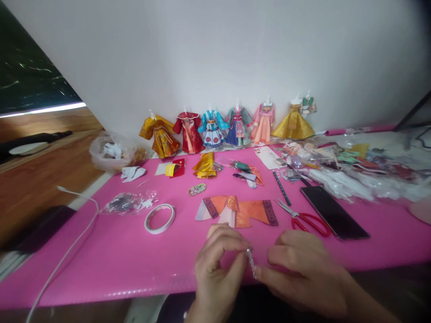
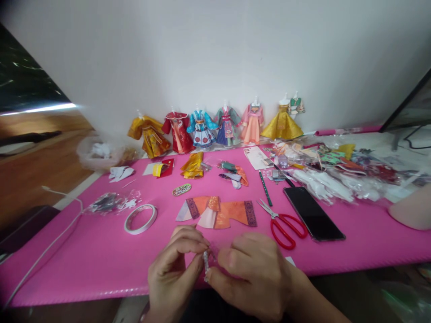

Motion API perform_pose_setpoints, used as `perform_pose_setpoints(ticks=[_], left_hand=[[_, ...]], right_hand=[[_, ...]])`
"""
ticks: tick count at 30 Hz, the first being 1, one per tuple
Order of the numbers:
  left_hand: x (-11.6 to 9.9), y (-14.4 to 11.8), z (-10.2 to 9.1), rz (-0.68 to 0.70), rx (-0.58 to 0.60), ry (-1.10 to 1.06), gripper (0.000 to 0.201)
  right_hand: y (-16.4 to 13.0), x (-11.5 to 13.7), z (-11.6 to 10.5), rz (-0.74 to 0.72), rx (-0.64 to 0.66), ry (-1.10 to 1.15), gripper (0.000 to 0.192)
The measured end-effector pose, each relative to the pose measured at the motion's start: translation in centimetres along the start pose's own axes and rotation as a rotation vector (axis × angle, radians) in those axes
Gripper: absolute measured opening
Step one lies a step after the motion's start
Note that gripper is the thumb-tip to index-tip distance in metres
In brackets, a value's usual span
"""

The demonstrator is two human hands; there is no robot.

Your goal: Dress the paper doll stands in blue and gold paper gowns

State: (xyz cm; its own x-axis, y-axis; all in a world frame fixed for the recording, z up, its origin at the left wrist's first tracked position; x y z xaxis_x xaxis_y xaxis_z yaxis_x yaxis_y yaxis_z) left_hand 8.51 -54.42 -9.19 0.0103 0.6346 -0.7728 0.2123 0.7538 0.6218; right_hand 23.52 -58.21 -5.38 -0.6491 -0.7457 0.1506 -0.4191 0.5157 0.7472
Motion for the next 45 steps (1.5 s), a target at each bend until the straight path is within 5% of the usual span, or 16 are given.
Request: perform_pose_setpoints(ticks=[23, 29, 35, 45], left_hand=[[0.6, -0.4, 0.2, -0.065, 0.015, -0.019, 0.023], [0.6, -0.3, 0.6, -0.353, 0.08, -0.217, 0.011], [1.2, -1.1, 0.9, -0.751, 0.098, -0.49, 0.013], [1.3, -0.7, 0.9, -0.761, 0.06, -0.492, 0.025]], right_hand=[[0.1, 0.1, -0.4, -0.049, 0.026, 0.026, 0.011], [0.9, -2.0, -0.1, 0.4, -0.034, 0.449, 0.01], [1.4, -3.7, 1.6, 0.808, 0.143, 0.767, 0.013], [1.2, -4.1, 3.1, 0.968, 0.25, 0.934, 0.016]])
Point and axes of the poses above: each hand's wrist, its own y-axis towards the middle knuckle, its own z-axis out of the palm, x = y × z, the point moved 4 cm from there along y, towards the middle knuckle, and after that the axes turned 2 degrees about z, right-handed, at the moved point
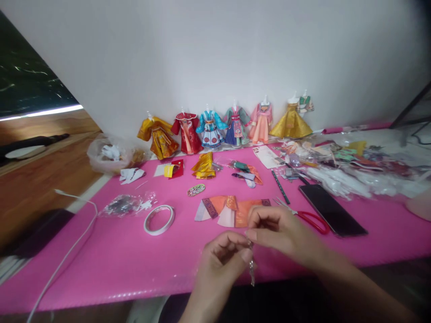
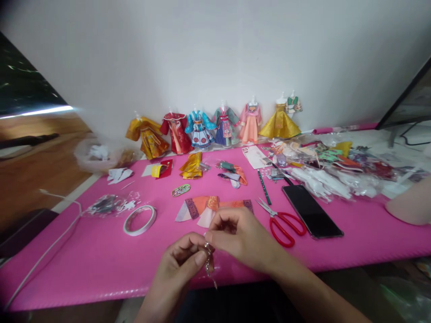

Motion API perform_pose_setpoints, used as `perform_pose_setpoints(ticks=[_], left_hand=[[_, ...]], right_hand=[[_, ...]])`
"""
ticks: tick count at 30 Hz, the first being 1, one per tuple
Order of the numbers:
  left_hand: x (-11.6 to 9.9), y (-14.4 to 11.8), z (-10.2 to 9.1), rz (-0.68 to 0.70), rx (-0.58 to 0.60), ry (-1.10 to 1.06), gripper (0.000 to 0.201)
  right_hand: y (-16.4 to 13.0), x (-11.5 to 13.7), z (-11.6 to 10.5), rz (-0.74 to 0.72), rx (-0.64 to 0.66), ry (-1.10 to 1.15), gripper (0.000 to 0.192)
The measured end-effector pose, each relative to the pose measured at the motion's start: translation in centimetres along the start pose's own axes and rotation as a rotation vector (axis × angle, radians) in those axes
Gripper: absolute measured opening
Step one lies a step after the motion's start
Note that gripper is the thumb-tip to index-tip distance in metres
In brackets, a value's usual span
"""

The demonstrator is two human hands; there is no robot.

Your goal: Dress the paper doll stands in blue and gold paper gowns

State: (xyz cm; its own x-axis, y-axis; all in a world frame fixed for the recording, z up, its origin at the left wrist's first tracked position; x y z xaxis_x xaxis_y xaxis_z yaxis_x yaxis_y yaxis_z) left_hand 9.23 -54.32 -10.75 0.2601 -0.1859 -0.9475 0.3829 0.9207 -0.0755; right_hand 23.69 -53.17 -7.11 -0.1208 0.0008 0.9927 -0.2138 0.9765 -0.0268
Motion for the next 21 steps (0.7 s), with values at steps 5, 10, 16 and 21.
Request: perform_pose_setpoints(ticks=[5, 10, 16, 21], left_hand=[[-0.5, 0.0, 0.2, -0.002, -0.017, 0.075, 0.028], [-0.6, -0.3, -0.1, 0.039, -0.037, 0.162, 0.02], [-0.9, 0.0, -0.1, 0.112, -0.078, 0.224, 0.015], [-0.9, -0.1, -0.2, 0.093, -0.09, 0.241, 0.019]], right_hand=[[-0.2, -0.4, 0.2, -0.003, 0.023, 0.019, 0.014], [-0.4, -0.9, 0.3, -0.05, 0.004, 0.032, 0.013], [-0.5, -1.2, 0.6, -0.057, 0.008, 0.025, 0.013], [-0.6, -1.8, 0.5, -0.003, 0.027, 0.103, 0.013]])
Point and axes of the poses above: each hand's wrist, its own y-axis towards the middle knuckle, its own z-axis out of the palm, x = y × z, the point moved 4 cm from there along y, towards the middle knuckle, and after that the axes turned 2 degrees about z, right-handed, at the moved point
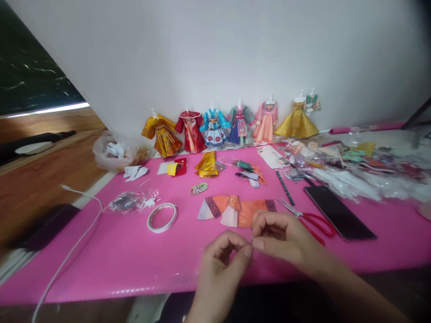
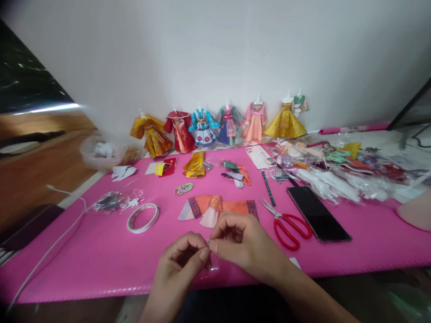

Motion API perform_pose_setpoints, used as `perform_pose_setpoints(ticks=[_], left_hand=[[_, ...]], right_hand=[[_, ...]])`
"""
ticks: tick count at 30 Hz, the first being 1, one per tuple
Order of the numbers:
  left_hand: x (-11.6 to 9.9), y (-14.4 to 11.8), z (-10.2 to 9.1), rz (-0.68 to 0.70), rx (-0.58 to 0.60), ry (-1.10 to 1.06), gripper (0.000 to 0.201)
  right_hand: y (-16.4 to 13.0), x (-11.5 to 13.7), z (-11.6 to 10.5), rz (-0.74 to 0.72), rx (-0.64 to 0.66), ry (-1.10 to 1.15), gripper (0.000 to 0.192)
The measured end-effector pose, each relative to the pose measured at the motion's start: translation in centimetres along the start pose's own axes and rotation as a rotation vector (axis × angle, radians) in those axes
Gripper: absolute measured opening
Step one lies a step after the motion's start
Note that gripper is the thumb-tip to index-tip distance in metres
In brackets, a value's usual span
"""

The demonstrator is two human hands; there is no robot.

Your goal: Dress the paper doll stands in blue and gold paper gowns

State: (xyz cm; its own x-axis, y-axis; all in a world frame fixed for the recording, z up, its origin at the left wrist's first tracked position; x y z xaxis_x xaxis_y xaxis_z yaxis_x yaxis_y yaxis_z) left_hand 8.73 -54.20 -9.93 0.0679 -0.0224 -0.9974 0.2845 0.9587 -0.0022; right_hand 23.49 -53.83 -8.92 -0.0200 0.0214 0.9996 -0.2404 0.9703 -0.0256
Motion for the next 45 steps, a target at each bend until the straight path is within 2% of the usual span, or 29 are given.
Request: perform_pose_setpoints(ticks=[5, 14, 17, 20, 24, 31, 38, 45], left_hand=[[0.1, -0.2, -0.3, -0.019, 0.011, 0.041, 0.017], [0.5, -0.4, -0.3, -0.017, 0.019, 0.062, 0.011], [0.2, -0.4, -0.3, 0.031, 0.027, 0.065, 0.014], [-0.3, -0.2, -0.3, 0.073, -0.001, 0.073, 0.007], [-0.5, 0.0, -0.2, 0.044, -0.011, 0.063, 0.014], [0.4, 0.3, -0.2, -0.118, 0.074, -0.083, 0.021], [1.1, 0.5, -0.1, -0.135, 0.117, -0.114, 0.027], [1.1, 0.3, 0.4, -0.159, 0.145, -0.135, 0.027]], right_hand=[[0.0, -0.7, 0.1, 0.048, 0.019, 0.074, 0.016], [-0.8, -0.1, 0.0, -0.053, -0.071, -0.045, 0.013], [-0.8, 0.0, 0.0, -0.055, -0.082, -0.045, 0.013], [-0.8, -0.2, 0.1, -0.04, -0.08, -0.034, 0.016], [-0.7, -0.6, 0.1, -0.012, -0.077, 0.01, 0.02], [-0.6, -1.4, -0.3, 0.031, 0.063, 0.21, 0.022], [-0.6, -1.9, 0.2, 0.074, 0.154, 0.299, 0.027], [-0.8, -1.4, 0.3, 0.089, 0.19, 0.259, 0.033]])
Point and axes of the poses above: each hand's wrist, its own y-axis towards the middle knuckle, its own z-axis out of the palm, x = y × z, the point moved 4 cm from there along y, towards the middle knuckle, and after that the axes turned 2 degrees about z, right-handed, at the moved point
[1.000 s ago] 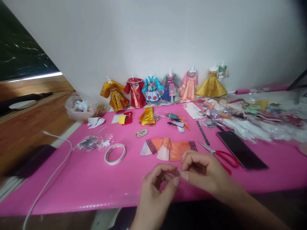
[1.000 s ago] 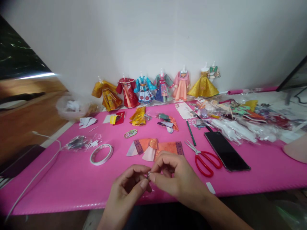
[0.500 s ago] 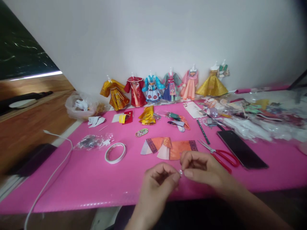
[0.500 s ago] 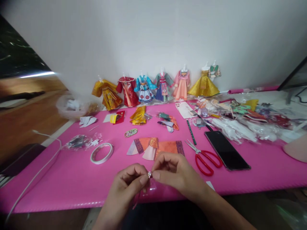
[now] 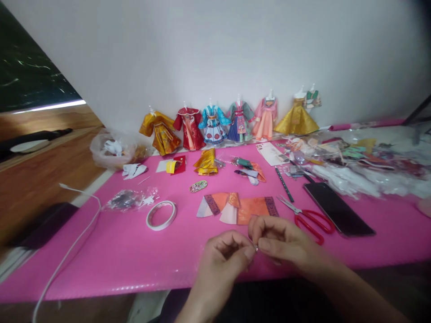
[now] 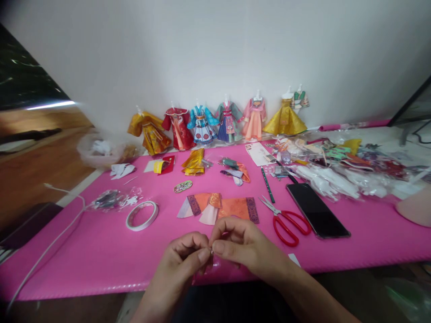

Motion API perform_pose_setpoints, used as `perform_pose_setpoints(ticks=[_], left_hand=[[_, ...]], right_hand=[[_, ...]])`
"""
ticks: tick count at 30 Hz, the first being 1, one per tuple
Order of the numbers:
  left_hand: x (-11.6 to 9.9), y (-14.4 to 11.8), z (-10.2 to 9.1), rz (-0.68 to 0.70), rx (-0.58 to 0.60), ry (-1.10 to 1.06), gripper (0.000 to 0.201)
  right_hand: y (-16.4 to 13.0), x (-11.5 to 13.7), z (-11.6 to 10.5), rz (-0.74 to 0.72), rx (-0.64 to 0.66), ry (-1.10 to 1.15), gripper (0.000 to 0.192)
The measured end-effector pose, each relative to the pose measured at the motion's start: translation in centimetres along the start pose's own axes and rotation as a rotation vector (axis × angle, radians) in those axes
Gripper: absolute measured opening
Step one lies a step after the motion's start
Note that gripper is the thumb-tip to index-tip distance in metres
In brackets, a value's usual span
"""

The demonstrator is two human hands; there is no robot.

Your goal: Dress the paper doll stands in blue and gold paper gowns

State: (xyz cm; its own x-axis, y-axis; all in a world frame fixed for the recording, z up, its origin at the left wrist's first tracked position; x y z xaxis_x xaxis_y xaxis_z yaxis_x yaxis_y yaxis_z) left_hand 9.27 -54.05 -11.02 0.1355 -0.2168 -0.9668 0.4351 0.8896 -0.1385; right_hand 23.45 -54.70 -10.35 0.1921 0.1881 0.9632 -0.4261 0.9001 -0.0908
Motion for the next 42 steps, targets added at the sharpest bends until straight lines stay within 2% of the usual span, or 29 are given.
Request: perform_pose_setpoints(ticks=[7, 10, 14, 17, 21, 25, 35, 42], left_hand=[[-0.2, -0.1, 0.1, 0.002, 0.013, 0.042, 0.023], [-0.8, -0.3, 0.0, 0.043, -0.025, 0.152, 0.019], [-2.0, -0.8, -0.1, 0.223, -0.099, 0.421, 0.016], [-2.5, -1.2, 0.1, 0.36, -0.077, 0.644, 0.016], [-2.7, -1.5, 0.4, 0.454, -0.033, 0.804, 0.017], [-2.7, -1.5, 0.6, 0.439, 0.008, 0.83, 0.015], [-2.6, -1.4, 0.8, 0.525, 0.04, 0.913, 0.015], [-2.8, -1.8, 0.9, 0.754, 0.047, 1.128, 0.02]], right_hand=[[-0.2, 0.7, 0.2, -0.03, 0.032, -0.009, 0.026], [-0.3, 0.9, -0.2, -0.066, 0.005, -0.075, 0.024], [-0.8, 1.8, -0.7, -0.117, -0.134, -0.364, 0.022], [-1.2, 2.8, -0.7, -0.143, -0.178, -0.581, 0.017], [-1.0, 3.9, -0.3, -0.159, -0.121, -0.794, 0.007], [-0.6, 4.4, 0.0, -0.127, -0.039, -0.935, 0.008], [-0.4, 4.0, -0.2, -0.066, -0.006, -0.897, 0.011], [0.0, 3.2, -0.4, -0.009, -0.122, -0.827, 0.012]])
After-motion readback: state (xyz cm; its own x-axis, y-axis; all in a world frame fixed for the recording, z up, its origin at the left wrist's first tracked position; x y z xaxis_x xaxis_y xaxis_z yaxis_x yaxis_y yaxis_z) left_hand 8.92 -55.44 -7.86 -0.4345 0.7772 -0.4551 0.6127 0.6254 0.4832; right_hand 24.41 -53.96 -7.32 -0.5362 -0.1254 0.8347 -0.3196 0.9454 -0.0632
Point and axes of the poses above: each hand's wrist, its own y-axis towards the middle knuckle, its own z-axis out of the palm, x = y × z, the point moved 4 cm from there along y, towards the middle knuckle, and after that the axes turned 2 degrees about z, right-handed, at the moved point
